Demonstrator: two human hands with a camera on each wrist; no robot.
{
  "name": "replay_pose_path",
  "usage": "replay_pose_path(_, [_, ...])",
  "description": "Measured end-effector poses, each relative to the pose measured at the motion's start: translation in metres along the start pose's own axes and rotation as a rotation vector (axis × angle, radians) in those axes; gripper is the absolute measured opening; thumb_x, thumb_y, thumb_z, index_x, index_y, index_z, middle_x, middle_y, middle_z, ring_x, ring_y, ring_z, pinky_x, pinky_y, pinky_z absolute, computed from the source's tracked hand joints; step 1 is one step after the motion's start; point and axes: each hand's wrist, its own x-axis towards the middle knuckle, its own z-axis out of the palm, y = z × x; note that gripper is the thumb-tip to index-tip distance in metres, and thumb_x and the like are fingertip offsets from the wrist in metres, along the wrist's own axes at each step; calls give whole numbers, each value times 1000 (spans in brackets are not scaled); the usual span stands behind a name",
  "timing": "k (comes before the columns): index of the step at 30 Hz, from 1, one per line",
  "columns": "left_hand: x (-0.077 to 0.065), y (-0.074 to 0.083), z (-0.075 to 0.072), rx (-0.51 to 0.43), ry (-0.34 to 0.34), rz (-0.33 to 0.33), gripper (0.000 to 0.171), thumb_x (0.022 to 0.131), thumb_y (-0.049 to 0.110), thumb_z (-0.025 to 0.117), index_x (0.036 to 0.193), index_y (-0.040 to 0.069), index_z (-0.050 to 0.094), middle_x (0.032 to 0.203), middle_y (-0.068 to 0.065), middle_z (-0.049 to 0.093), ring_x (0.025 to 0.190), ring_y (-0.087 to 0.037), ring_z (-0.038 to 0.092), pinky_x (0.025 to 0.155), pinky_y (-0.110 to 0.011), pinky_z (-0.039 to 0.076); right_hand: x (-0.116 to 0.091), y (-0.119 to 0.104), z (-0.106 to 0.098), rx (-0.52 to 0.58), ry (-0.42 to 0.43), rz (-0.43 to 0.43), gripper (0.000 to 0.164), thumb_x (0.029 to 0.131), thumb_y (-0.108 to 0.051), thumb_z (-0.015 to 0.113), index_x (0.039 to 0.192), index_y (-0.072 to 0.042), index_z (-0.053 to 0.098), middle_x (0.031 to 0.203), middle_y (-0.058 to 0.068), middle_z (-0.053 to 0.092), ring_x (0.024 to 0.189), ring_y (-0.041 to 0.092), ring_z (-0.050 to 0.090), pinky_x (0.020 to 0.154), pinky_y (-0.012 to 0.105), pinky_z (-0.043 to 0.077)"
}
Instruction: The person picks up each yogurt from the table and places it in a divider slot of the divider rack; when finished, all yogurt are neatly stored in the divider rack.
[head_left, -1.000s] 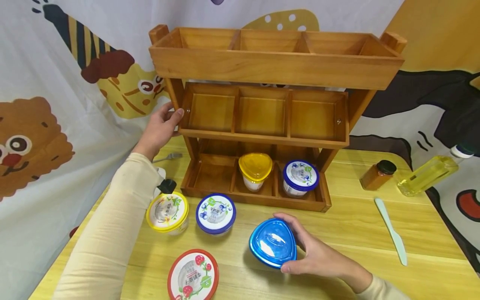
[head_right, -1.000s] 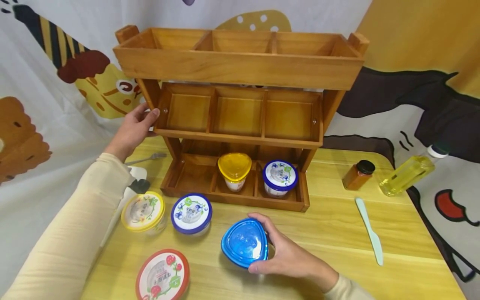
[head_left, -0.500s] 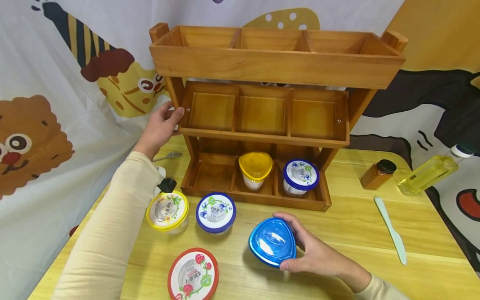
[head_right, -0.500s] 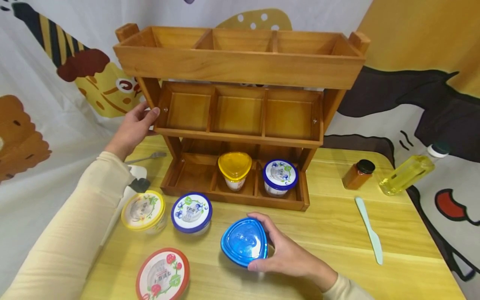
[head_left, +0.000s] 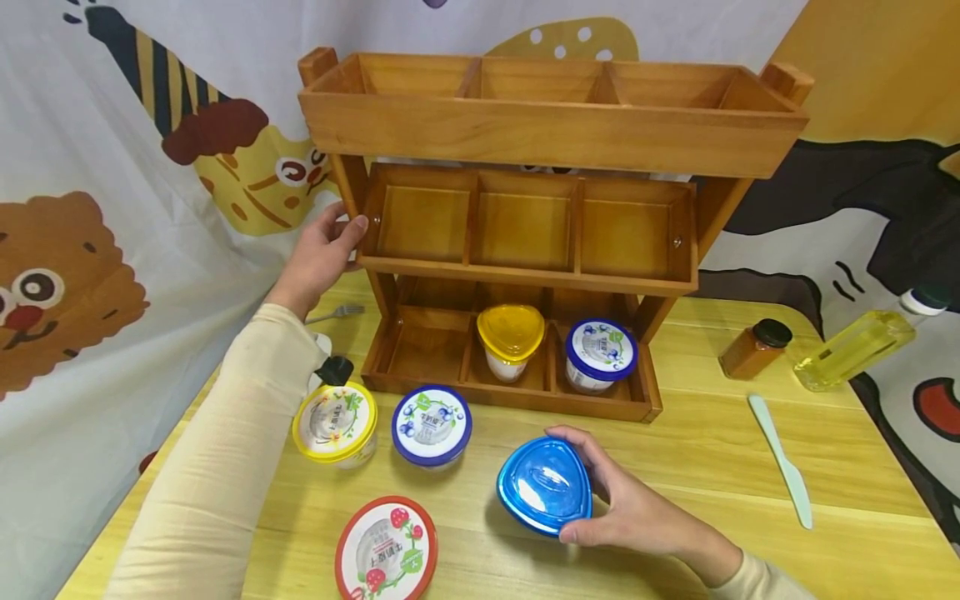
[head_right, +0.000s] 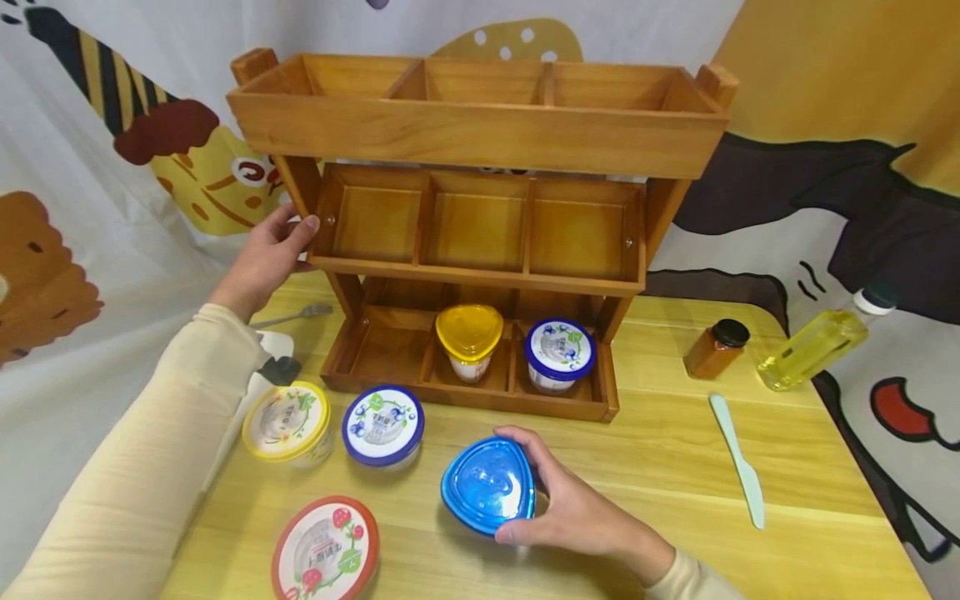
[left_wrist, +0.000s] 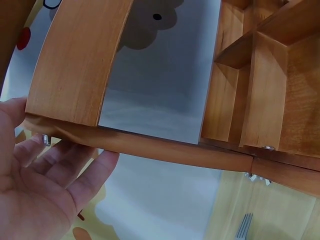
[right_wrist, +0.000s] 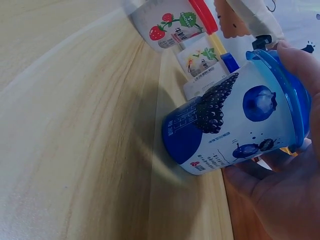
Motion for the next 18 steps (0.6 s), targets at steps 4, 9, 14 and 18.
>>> replay_pose_path(4, [-1, -1, 0, -3, -1, 3, 76, 100, 54, 42, 160, 17, 12, 155, -17, 37, 139, -30, 41, 105, -50, 47, 0, 1, 0, -14, 4, 14, 95, 83, -11, 79, 155, -23, 18, 150, 16, 36, 134, 45, 40, 105, 41, 45])
replay_pose_path(9, [0, -1, -1, -7, -3, 2, 77, 100, 54, 43, 160, 18, 10, 156, -18, 35, 138, -30, 42, 105, -51, 46, 0, 1, 1, -3, 7, 30, 96, 82, -11, 79, 155, -22, 18, 150, 15, 36, 135, 44, 40, 106, 57, 42])
replay_pose_path(14, [0, -2, -1, -14, -1, 1, 77, 100, 53, 44, 160, 17, 11, 155, -18, 36, 138, -30, 42, 105, -51, 46, -1, 0, 2, -2, 4, 19, 95, 84, -13, 78, 156, -21, 17, 151, 18, 34, 135, 49, 37, 103, 69, 38])
replay_pose_path(18, [0, -2, -1, -21, -3, 1, 78, 100, 54, 44, 160, 17, 11, 155, -18, 36, 137, -30, 42, 106, -51, 46, -2, 0, 2, -13, 7, 3, 94, 84, -13, 79, 155, -22, 18, 150, 16, 36, 134, 45, 40, 106, 44, 45])
